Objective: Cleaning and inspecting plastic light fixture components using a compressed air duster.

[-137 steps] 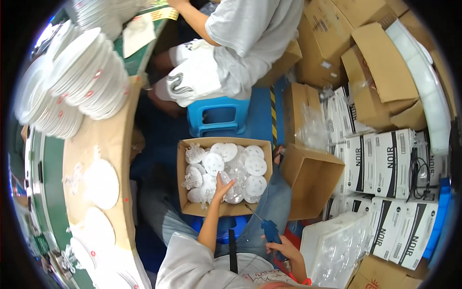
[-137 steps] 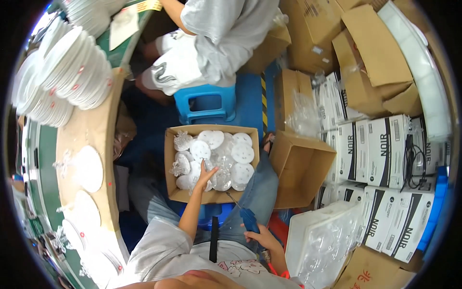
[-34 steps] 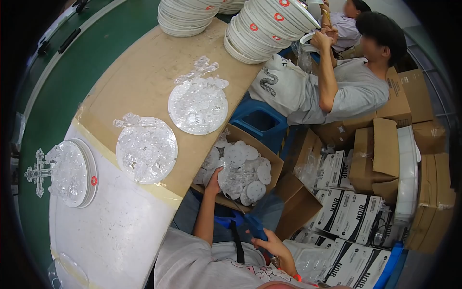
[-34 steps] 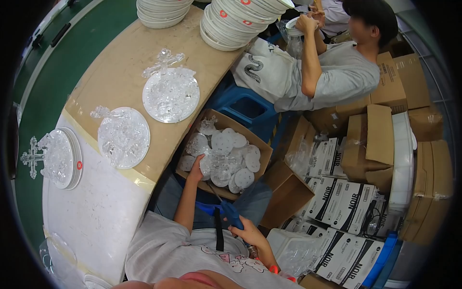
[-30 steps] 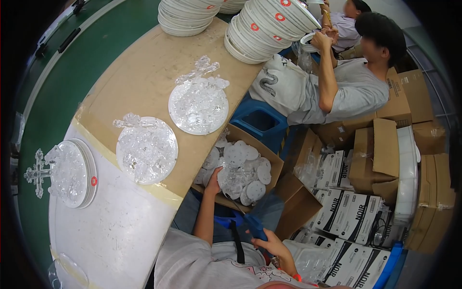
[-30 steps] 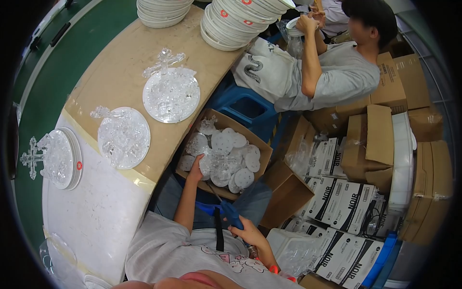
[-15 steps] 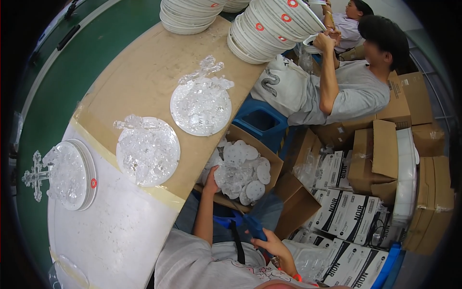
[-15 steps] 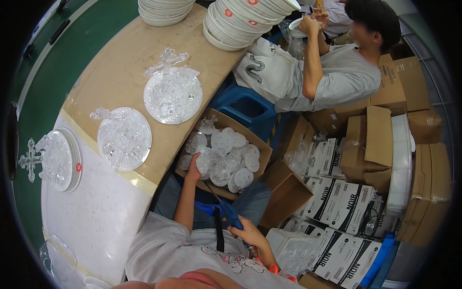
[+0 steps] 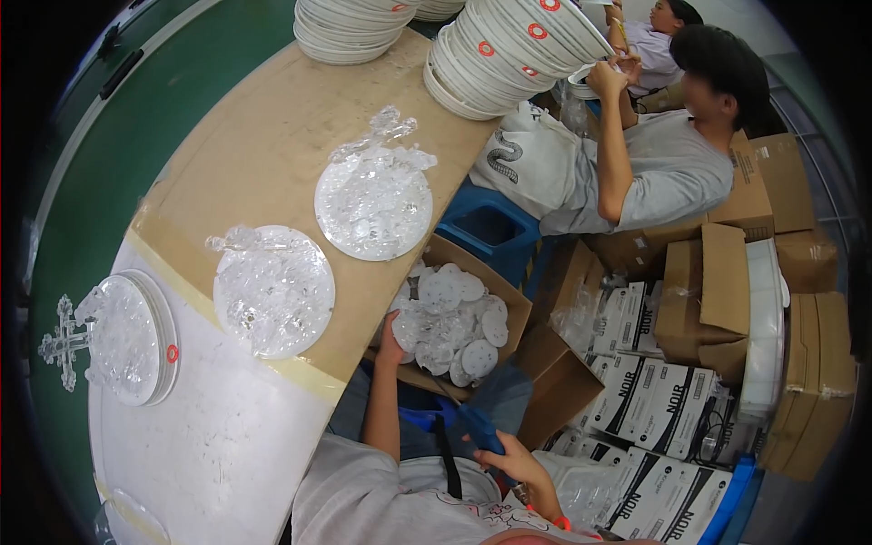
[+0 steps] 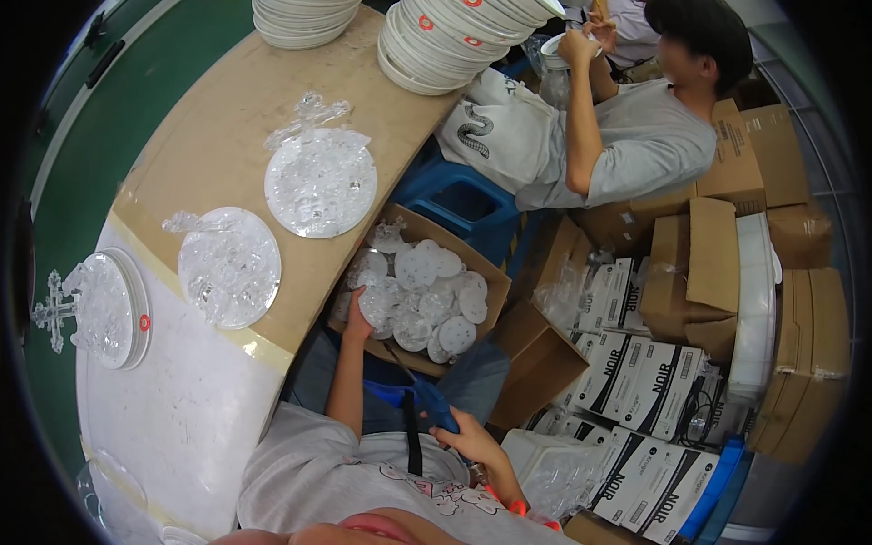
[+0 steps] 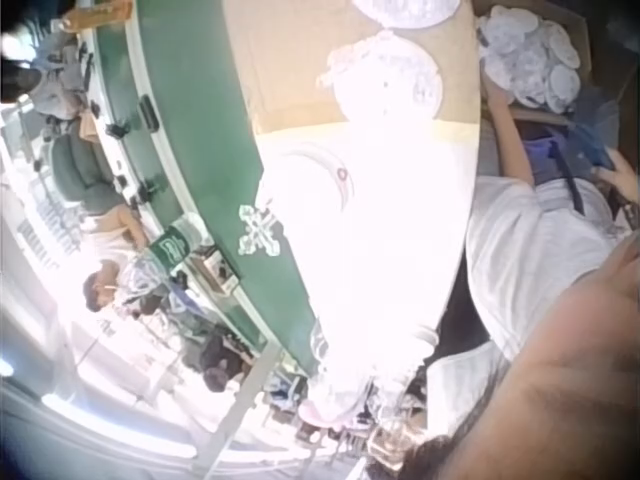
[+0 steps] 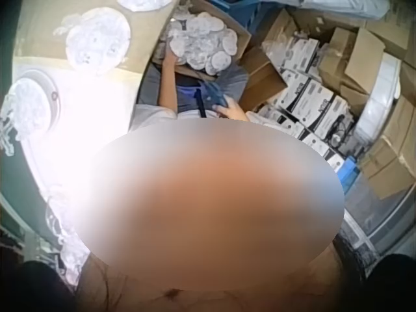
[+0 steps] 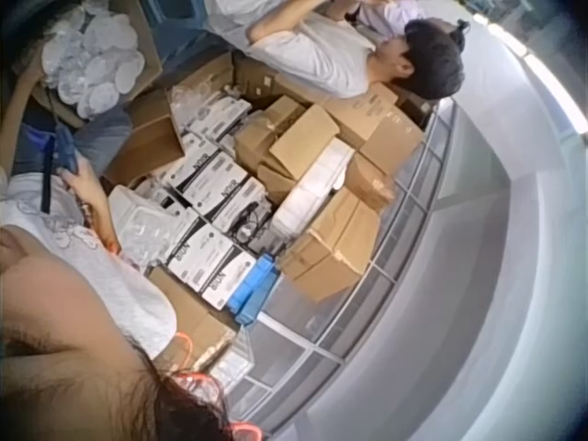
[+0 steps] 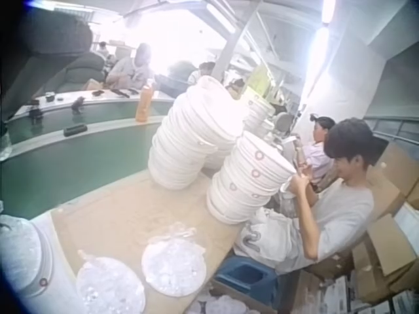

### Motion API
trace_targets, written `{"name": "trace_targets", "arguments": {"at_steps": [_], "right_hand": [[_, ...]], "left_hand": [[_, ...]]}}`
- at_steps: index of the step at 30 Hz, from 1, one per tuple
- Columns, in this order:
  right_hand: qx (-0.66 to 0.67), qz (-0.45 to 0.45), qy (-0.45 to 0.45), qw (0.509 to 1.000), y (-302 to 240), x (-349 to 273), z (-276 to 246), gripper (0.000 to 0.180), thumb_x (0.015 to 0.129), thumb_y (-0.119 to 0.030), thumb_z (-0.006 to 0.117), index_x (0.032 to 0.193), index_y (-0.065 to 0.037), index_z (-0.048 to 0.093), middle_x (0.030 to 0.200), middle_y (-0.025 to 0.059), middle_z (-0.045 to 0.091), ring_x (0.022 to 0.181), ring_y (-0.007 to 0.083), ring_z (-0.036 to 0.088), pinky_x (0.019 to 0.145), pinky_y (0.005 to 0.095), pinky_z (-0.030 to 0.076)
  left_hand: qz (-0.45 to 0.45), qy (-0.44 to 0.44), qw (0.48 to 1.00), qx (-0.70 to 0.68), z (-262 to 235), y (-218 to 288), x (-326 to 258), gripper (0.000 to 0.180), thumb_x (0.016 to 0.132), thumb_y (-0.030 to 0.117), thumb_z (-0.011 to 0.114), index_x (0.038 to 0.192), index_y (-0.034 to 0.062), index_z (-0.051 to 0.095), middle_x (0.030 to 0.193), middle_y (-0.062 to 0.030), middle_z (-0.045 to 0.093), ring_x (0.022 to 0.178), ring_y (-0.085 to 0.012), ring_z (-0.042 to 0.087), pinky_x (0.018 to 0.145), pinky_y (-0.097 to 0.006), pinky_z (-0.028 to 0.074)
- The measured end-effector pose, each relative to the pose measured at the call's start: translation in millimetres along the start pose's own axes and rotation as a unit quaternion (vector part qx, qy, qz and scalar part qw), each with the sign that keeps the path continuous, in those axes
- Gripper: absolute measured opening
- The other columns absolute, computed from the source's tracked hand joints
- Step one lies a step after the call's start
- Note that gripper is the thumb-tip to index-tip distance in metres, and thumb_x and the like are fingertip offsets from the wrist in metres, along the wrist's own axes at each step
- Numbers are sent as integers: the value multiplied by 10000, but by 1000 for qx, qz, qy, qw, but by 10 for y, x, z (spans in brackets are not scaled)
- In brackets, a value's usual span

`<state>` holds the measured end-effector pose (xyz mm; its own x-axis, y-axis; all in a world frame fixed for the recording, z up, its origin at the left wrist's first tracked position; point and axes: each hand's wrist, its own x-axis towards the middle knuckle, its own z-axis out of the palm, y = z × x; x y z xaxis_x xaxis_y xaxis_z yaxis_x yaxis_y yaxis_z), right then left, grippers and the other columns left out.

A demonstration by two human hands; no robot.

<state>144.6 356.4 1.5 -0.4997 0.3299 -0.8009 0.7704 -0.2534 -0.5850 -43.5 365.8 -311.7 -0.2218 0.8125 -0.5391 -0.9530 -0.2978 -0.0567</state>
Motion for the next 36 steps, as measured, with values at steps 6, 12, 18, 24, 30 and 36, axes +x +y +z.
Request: {"name": "trace_targets", "arguments": {"at_steps": [6, 12, 18, 24, 30, 36], "right_hand": [[2, -17, 7, 1000, 47, 18, 2, 291, 792, -105, 546, 1076, -40, 529, 645, 19, 527, 577, 75, 485, 542, 222, 393], [-27, -10, 16, 999, 139, 57, -14, 309, 782, -142, 555, 1074, -45, 522, 666, 26, 545, 569, 81, 482, 540, 233, 393], [-32, -7, 16, 999, 140, 51, -40, 323, 780, -157, 561, 1086, -60, 520, 682, 27, 561, 569, 83, 487, 534, 234, 397], [-35, -7, 13, 999, 187, 26, -8, 320, 783, -162, 563, 1082, -59, 519, 680, 26, 559, 567, 84, 490, 529, 233, 400], [-20, -7, 14, 1000, 231, 23, -14, 285, 781, -138, 572, 1050, -51, 530, 702, 35, 549, 597, 79, 492, 548, 233, 410], [-58, -40, 49, 996, 80, -86, -151, 302, 765, -135, 572, 1037, -18, 514, 711, 98, 558, 601, 149, 525, 599, 281, 425]], "left_hand": [[-6, -10, 1000, 8, 29, 5, -22, 387, 776, 319, 535, 1057, 53, 548, 1009, -70, 599, 935, -230, 565, 826, -343, 442], [-29, -7, 999, 44, 14, -75, -5, 374, 781, 304, 550, 1066, 62, 541, 1011, -63, 596, 935, -215, 564, 816, -332, 444], [-34, -6, 998, 55, -43, -99, 39, 372, 779, 301, 556, 1066, 65, 538, 1012, -58, 595, 934, -207, 563, 816, -326, 439], [-40, -3, 997, 58, -72, -82, -5, 369, 784, 302, 548, 1067, 66, 538, 1008, -61, 597, 931, -209, 565, 814, -327, 439], [-30, 8, 999, 42, -78, -56, -122, 398, 795, 297, 500, 1107, 51, 519, 1059, -90, 581, 993, -243, 547, 875, -366, 426], [-9, 71, 993, 96, 204, 22, -184, 570, 766, 426, 447, 1230, 95, 426, 1192, -119, 496, 1086, -332, 475, 907, -494, 385]]}}
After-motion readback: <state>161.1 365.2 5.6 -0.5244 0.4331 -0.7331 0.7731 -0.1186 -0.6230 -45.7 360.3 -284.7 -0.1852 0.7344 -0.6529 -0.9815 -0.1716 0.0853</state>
